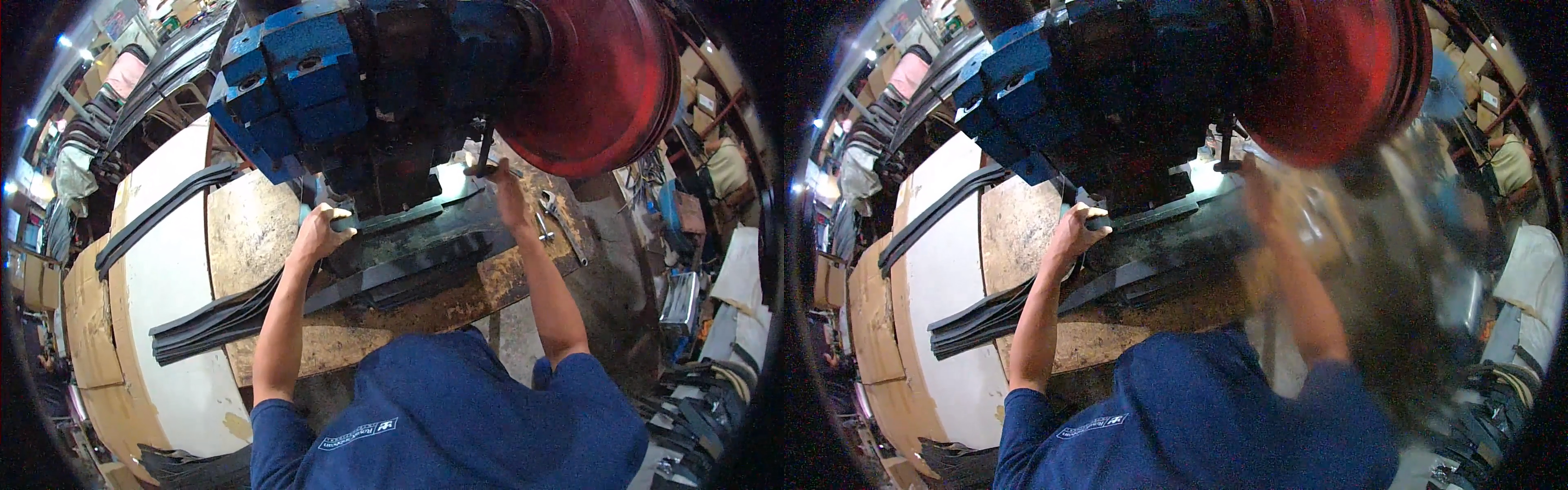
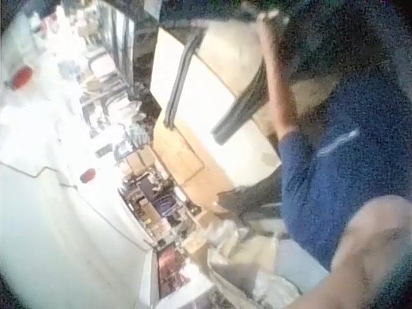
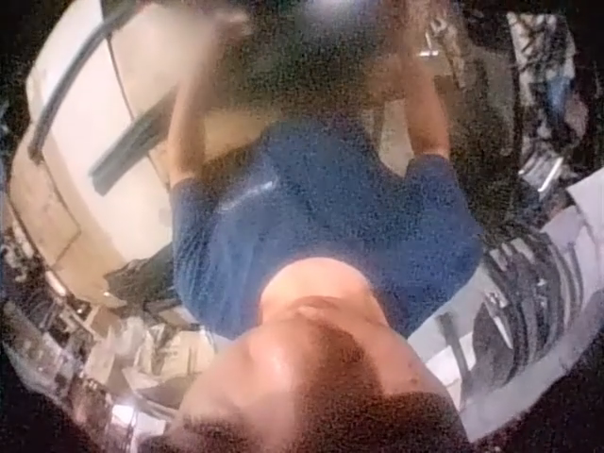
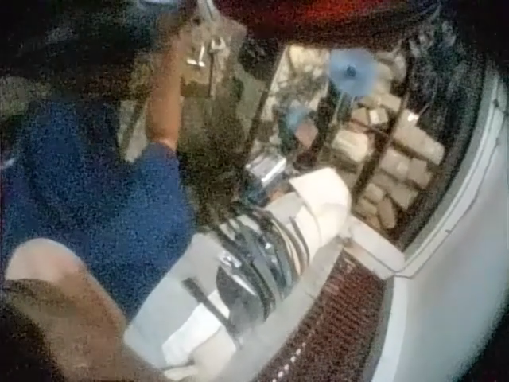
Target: Punching adjustment holes into leather belts using a mechanical press.
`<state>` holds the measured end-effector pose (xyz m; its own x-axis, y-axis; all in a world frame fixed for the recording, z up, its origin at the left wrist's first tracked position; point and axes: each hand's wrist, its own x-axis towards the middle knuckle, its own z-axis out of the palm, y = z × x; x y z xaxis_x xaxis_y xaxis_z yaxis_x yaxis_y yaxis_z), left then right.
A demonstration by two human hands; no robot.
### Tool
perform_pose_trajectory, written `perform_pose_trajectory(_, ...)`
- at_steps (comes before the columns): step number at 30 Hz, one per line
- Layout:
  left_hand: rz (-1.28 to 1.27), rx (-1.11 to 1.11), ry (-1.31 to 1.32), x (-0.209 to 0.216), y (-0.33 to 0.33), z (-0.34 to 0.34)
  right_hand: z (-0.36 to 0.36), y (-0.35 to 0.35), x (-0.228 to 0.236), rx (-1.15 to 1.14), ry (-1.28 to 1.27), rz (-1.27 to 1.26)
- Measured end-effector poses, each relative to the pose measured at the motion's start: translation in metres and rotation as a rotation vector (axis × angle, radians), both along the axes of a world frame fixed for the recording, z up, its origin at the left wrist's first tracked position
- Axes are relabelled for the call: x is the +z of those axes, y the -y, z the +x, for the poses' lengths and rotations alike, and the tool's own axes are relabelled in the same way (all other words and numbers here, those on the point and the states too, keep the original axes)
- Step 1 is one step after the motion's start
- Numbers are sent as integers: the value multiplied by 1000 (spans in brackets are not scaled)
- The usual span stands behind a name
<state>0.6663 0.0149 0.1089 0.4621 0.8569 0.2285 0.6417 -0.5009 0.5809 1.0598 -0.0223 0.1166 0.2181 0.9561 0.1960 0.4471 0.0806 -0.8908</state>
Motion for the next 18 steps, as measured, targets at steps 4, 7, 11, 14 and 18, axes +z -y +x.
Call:
perform_pose_trajectory(4,-69,25,25,-1,1,-3,-3,-18,-8,101,-3,64)
perform_pose_trajectory(7,4,4,-21,0,0,-1,17,-14,-28,139,-49,98)
perform_pose_trajectory(11,1,4,-7,0,-2,-2,38,9,-48,11,-97,-26)
perform_pose_trajectory(14,27,-19,-1,-10,-5,-9,5,31,-17,-69,332,-141)
perform_pose_trajectory(18,-65,-25,9,-4,-5,-4,-27,49,17,70,494,10)
